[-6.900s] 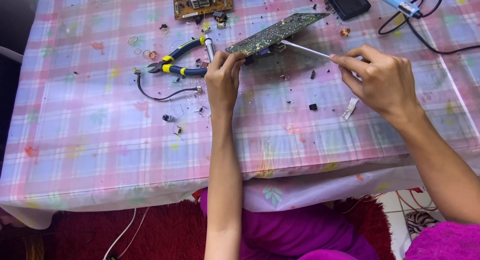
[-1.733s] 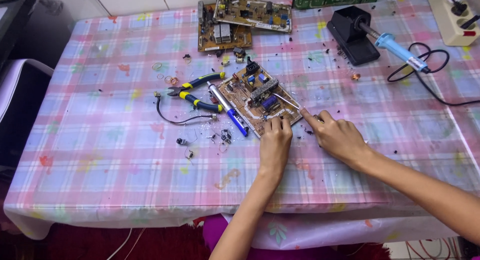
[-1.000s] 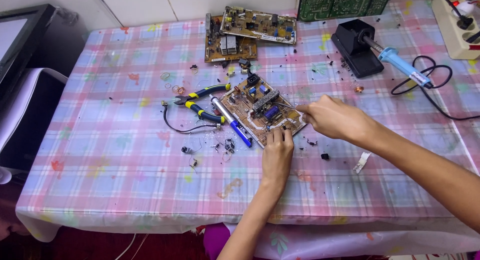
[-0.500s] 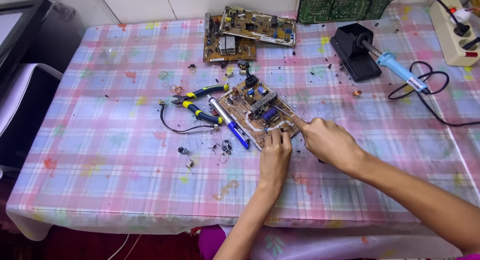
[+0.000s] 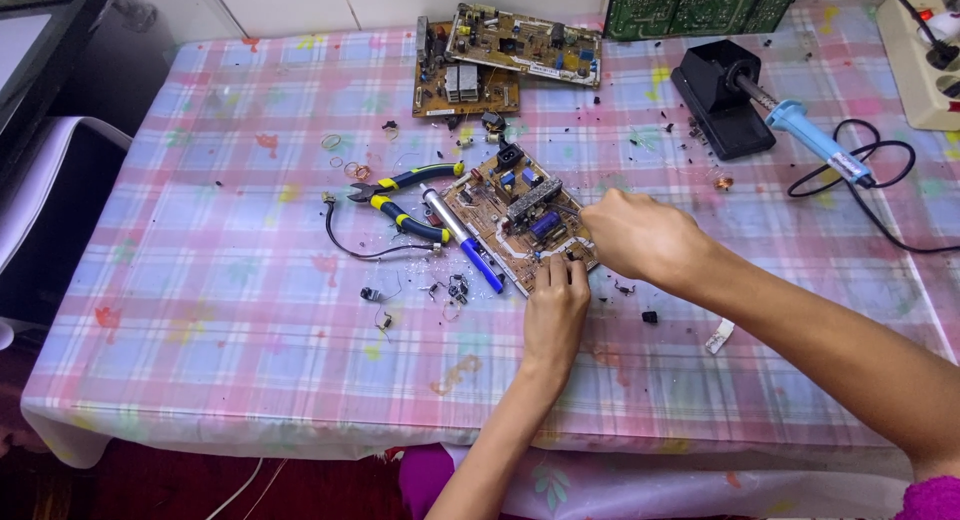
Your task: The person uses a soldering iron and a desoldering pump to remove components from a circuit board. They flip the board over and use a screwdriver to scrape and clean the surface. The person continues to solder and desolder components on the circuit board.
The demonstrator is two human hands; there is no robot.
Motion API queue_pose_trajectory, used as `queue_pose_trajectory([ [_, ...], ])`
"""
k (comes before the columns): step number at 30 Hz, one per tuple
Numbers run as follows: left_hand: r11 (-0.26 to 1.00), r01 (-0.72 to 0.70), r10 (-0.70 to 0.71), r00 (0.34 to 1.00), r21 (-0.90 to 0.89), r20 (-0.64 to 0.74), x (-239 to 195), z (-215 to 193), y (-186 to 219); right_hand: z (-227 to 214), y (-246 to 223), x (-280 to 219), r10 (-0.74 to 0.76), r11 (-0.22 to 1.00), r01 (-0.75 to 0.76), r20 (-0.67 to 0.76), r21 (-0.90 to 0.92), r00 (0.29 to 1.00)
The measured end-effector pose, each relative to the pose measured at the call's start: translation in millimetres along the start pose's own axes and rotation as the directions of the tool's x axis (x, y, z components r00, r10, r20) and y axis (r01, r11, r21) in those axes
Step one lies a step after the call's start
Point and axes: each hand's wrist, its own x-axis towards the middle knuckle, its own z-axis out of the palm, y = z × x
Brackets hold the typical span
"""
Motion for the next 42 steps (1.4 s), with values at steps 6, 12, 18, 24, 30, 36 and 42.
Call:
queue_pose_trajectory([
  [6, 1.000, 0.000, 0.000, 1.000, 0.010, -0.019, 3, 1, -2, 10, -9, -42, -0.004, 1.000, 0.006, -0.129, 0.012, 0.992],
  [12, 1.000, 0.017, -0.017, 1.000, -0.013, -0.005, -2, 9, -1, 66, 2, -53, 0.077, 0.981, -0.028, -0.251, 0.194, 0.965],
  [18, 0.988, 0.067, -0.064, 0.998, -0.139, 0.027, -3, 8, -10, 77, -4, -58, 0.147, 0.967, -0.086, -0.250, 0.242, 0.957],
  [24, 0.854, 0.189, -0.146, 0.981, -0.484, 0.126, 2, -10, -34, 27, 8, -84, 0.261, 0.959, -0.243, -0.117, 0.145, 0.958],
  [30, 0.759, 0.215, -0.134, 0.975, -0.615, 0.175, 2, -11, -49, 13, 33, -97, 0.319, 0.906, -0.291, -0.045, 0.308, 0.947],
  [36, 0.832, 0.201, -0.180, 0.980, -0.518, 0.090, -15, -28, -91, 13, 33, -98, 0.210, 0.909, -0.184, -0.030, 0.374, 0.977],
  [42, 0.771, 0.334, -0.296, 0.942, -0.542, 0.159, -9, -38, -47, 30, 61, -72, 0.154, 0.895, -0.022, -0.263, 0.446, 0.953],
])
